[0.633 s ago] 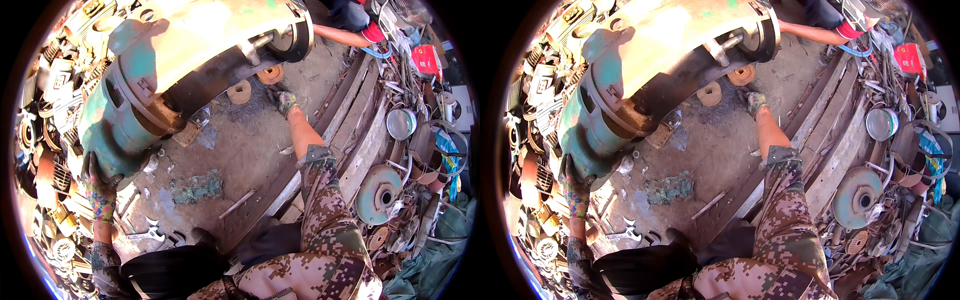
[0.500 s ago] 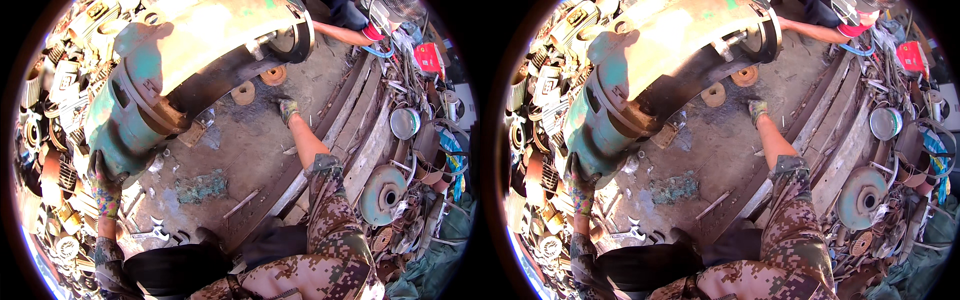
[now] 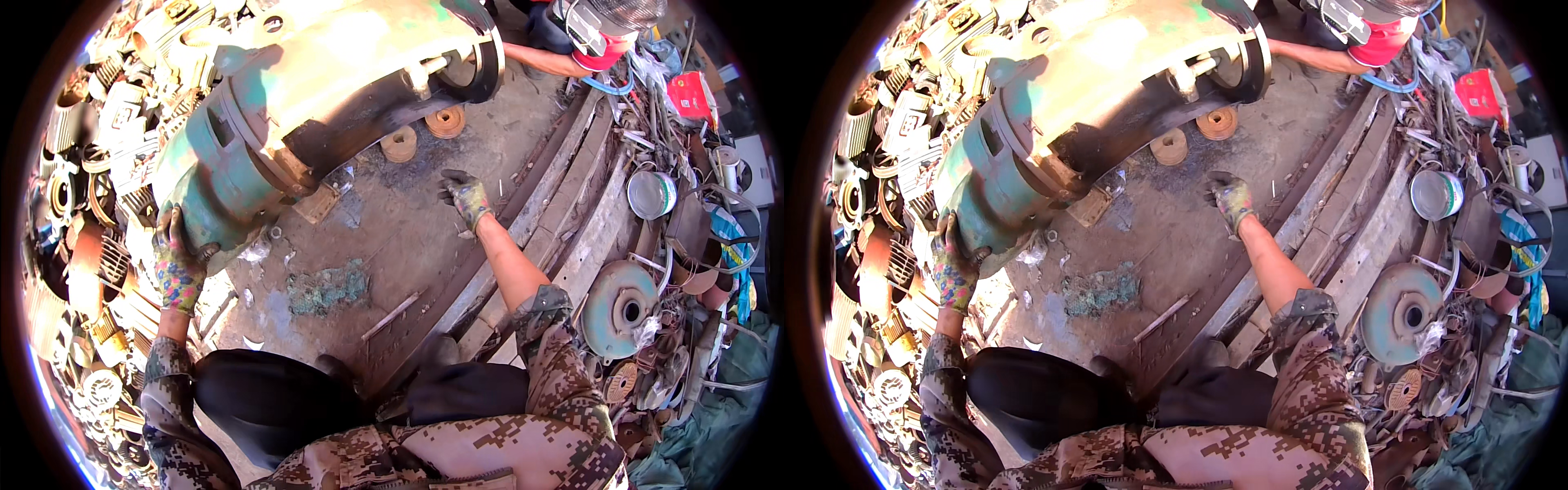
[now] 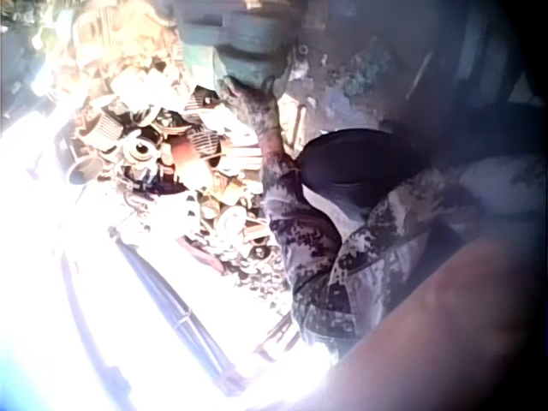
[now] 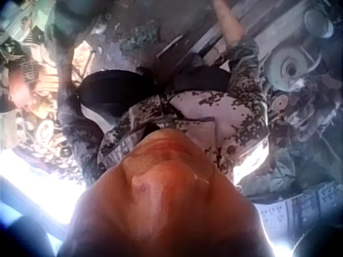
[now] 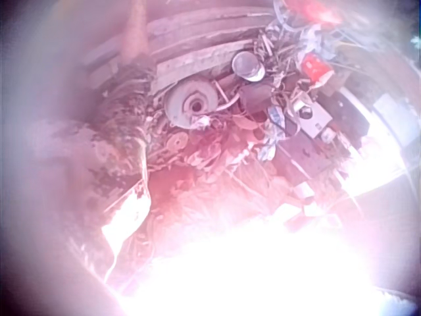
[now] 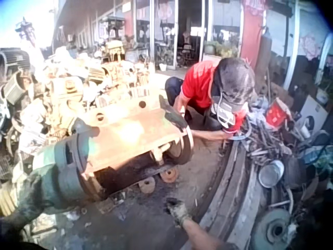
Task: The person sits on the ground in a scrapyard and uses a wrench to loosen and remove bolts from a large green metal housing. They separate the housing into two pieces and place the removed bolts on the ground.
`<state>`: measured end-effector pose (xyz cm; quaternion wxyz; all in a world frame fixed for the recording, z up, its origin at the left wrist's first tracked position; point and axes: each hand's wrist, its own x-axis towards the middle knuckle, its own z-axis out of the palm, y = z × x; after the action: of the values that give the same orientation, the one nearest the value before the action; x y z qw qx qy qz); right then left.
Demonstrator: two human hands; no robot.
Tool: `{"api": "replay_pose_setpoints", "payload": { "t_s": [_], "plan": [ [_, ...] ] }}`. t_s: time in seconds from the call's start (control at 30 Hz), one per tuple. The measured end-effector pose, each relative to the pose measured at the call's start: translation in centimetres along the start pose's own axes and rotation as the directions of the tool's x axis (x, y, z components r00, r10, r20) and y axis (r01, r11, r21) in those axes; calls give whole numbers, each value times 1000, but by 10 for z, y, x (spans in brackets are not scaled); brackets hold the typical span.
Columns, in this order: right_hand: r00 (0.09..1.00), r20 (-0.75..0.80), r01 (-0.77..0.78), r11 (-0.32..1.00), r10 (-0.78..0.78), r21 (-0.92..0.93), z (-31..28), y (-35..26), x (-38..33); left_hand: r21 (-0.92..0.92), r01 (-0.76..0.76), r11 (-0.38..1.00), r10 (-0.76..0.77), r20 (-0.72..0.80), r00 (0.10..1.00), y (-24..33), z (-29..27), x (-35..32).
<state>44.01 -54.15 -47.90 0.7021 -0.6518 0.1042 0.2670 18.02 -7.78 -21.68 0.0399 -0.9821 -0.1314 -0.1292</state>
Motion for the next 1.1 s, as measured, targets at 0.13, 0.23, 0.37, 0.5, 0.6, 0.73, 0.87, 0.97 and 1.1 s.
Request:
{"api": "replay_pose_setpoints", "payload": {
  "t_s": [0.13, 0.23, 0.37, 0.5, 0.6, 0.73, 0.87, 0.97, 1.1],
  "plan": [
    [998, 64, -7, 984, 18, -176, 6, 4, -16, 5, 39, 999, -39, 7, 999, 9, 5, -2],
    [997, 70, 41, 969, -25, -243, 4, 18, -17, 22, 30, 999, -30, 13, 999, 16, 0, -2],
    [994, 105, 68, 950, -37, -305, 9, 28, -23, 77, 30, 997, -30, -2, 1000, 13, -6, -2],
    [996, 87, 59, 948, -34, -313, 5, 34, -30, -3, 31, 1000, -31, 42, 999, 9, -7, -1],
    [994, 92, 92, 905, -59, -415, 13, 33, -35, -24, 37, 999, -36, 53, 998, -5, -3, -3],
    [989, 106, 139, 874, -101, -466, 17, 37, -33, 37, 72, 997, -76, 113, 991, 5, -11, 0],
    [950, 133, 290, 648, -281, -704, 3, 49, -26, 99, 36, 994, -48, 121, 991, 15, -2, 2],
    [971, 129, 233, 659, -203, -715, 41, 11, -57, 169, 54, 984, -78, 142, 987, 10, -15, -2],
    [962, 150, 270, 729, -227, -629, 34, 11, -55, 188, 28, 982, -46, 91, 995, 12, -16, 1]
  ]
}}
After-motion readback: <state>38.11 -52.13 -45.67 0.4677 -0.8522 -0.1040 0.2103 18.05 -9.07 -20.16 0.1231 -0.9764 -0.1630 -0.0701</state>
